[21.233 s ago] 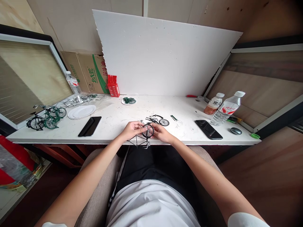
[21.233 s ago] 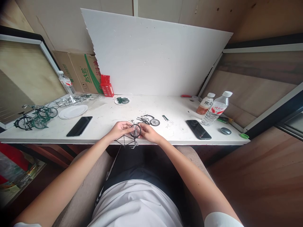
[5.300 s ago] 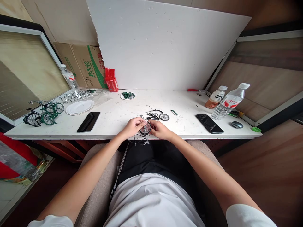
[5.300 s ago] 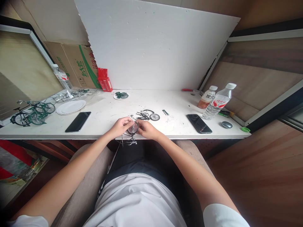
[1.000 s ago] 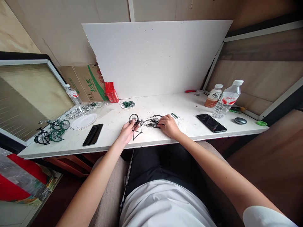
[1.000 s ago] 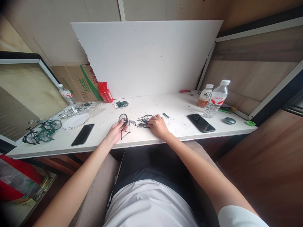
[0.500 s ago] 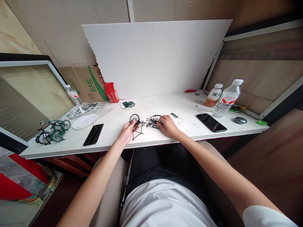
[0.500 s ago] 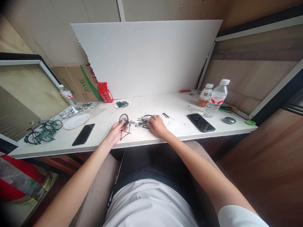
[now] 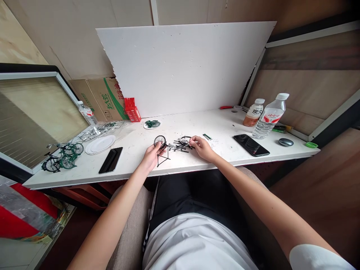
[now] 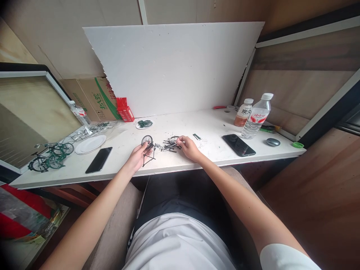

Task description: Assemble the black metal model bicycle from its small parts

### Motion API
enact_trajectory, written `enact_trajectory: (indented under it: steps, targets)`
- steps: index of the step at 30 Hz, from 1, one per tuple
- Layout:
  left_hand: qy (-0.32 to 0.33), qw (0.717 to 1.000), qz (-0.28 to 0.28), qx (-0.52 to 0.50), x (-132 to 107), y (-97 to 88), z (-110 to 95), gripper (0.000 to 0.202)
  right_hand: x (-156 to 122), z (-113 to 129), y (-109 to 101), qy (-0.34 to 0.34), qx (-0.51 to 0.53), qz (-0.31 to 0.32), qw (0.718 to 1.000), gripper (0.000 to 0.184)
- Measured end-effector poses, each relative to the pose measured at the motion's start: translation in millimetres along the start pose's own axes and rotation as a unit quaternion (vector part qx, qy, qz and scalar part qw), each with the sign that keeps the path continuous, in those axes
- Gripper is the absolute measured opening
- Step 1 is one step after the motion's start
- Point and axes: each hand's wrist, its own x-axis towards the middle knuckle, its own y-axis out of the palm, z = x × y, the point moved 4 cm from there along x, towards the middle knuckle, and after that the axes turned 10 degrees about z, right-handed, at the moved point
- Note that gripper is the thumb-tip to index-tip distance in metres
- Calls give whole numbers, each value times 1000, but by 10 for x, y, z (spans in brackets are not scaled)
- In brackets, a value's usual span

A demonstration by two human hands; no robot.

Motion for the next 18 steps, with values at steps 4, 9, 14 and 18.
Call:
enact_trajectory:
  steps: [4, 9, 14, 18]
  targets:
    - [0, 1000, 3, 6, -6, 3, 4, 26, 5, -62, -22, -3, 54, 1, 999, 38]
    - [4, 1000, 8, 12, 1, 12, 7, 31, 11, -114, -31, -5, 74, -8, 997, 40]
    - [7, 1000, 15, 14, -1, 21, 3, 33, 13, -131, -43, -6, 75, -7, 997, 41]
    - [7, 1000, 16, 14, -10, 25, -2, 31, 10, -122, -51, -1, 61, -1, 998, 41]
